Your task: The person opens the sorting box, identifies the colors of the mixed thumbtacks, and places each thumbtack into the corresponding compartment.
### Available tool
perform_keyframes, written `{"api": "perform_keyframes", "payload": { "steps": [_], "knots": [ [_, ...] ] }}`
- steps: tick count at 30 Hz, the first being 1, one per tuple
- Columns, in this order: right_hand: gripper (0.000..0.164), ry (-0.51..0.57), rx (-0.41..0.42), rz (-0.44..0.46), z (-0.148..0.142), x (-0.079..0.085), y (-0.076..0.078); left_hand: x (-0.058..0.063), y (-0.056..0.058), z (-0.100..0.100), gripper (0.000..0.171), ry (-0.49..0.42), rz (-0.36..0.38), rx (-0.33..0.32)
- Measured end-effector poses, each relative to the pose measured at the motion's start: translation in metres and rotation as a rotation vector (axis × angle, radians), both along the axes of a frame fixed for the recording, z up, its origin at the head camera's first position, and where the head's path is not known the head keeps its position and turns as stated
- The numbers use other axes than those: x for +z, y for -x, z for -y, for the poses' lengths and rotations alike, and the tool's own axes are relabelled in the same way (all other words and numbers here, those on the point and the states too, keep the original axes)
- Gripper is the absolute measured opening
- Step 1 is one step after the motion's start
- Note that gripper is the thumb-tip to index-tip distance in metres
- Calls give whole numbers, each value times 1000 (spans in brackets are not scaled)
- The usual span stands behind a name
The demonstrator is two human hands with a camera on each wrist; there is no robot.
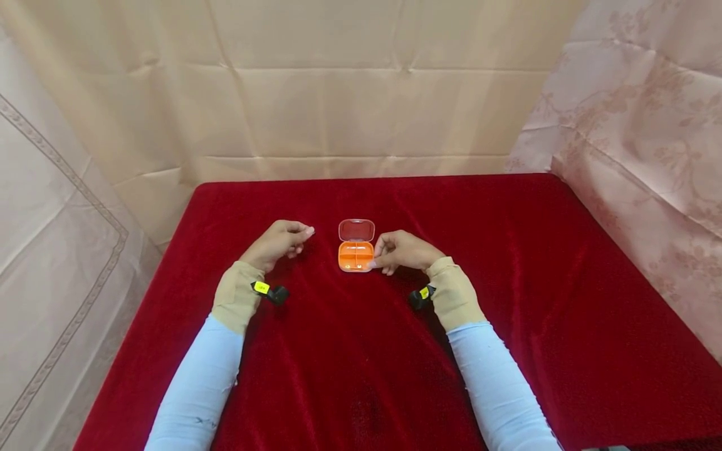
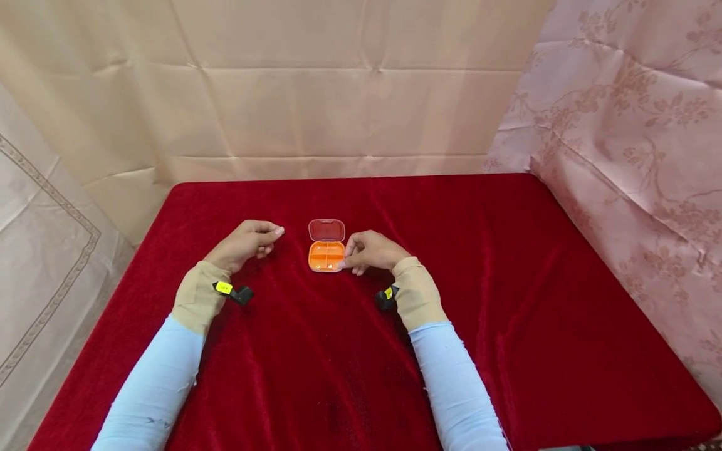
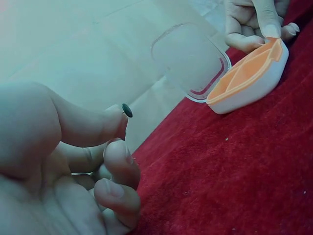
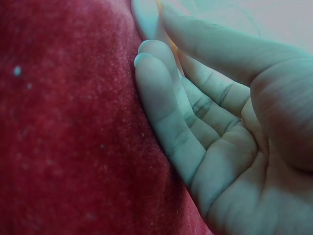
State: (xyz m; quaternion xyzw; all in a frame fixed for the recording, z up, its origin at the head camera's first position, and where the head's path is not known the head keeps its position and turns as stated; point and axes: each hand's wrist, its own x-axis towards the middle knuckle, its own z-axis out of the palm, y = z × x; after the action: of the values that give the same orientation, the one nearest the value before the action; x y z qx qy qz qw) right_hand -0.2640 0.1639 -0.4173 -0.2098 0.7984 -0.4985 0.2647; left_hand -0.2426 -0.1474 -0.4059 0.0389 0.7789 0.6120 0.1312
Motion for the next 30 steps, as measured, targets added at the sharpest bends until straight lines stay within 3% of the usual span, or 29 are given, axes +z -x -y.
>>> {"api": "perform_keyframes", "payload": {
  "steps": [9, 30],
  "knots": [
    [32, -2, 2, 1, 0, -2, 1, -5, 3, 2, 34, -119, 87, -41],
    [29, -3, 5, 2, 1, -1, 2, -4, 2, -2, 30, -257, 129, -71]
  ]
}}
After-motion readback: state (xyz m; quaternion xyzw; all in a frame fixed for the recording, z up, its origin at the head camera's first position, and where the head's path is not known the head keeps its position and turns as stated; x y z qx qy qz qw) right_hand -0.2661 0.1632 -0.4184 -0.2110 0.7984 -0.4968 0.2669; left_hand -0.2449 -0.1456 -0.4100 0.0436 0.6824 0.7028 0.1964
